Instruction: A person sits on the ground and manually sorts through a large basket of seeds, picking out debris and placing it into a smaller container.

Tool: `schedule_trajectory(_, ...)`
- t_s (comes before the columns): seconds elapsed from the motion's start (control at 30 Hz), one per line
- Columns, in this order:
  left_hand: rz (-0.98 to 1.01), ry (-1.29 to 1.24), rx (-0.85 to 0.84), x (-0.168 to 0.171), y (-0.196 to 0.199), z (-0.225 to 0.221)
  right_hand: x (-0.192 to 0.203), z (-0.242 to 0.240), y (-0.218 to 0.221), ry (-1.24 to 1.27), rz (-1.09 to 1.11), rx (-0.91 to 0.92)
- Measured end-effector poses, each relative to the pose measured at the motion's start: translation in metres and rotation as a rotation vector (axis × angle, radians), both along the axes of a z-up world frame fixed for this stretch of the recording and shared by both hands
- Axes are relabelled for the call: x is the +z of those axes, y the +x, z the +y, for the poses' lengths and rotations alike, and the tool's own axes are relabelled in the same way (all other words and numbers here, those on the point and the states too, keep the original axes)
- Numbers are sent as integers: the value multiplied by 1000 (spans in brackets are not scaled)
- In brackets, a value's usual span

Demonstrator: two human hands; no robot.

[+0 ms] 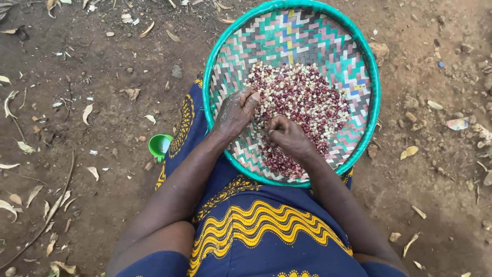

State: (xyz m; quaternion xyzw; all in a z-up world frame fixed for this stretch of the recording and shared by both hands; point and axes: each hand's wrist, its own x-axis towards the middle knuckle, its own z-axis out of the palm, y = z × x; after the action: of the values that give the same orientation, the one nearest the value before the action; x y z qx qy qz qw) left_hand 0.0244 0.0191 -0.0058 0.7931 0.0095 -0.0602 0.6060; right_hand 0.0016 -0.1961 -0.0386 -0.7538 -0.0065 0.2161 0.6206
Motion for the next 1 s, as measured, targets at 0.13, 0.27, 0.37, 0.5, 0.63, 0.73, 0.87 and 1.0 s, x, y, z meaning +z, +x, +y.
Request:
schedule_trajectory(0.13, 2, -3, -8, 4, -1, -1, -2, -10, -1, 66, 116, 48)
schedule_trajectory(0.27, 63, 86, -97, 14, -6, 0, -27, -12, -5, -327, -297, 331)
schedule_trajectory(0.37, 85, 143, -185, 9, -5, -3, -37, -13, -6, -399, -383, 391)
schedule_trajectory(0.5, 62, 144, -232, 15, -4, -2, -35, -18, -6, -387, -313, 305)
schedule_trajectory(0.63, 41, 131, -222, 22, -7, 1, 8, -20, -3, 26, 82, 73)
schedule_trajectory(0.73, 10, 247, -321, 46, -15, 2, 5, -29, 1, 16, 109, 85)
schedule_trajectory(0.87, -22, 616, -447, 19, -15, -2, 4, -25, -7, -341, -264, 332)
schedule_trajectory(1.0, 10, 681, -469, 21, -6, -8, 1, -19, -16, -468, -322, 426)
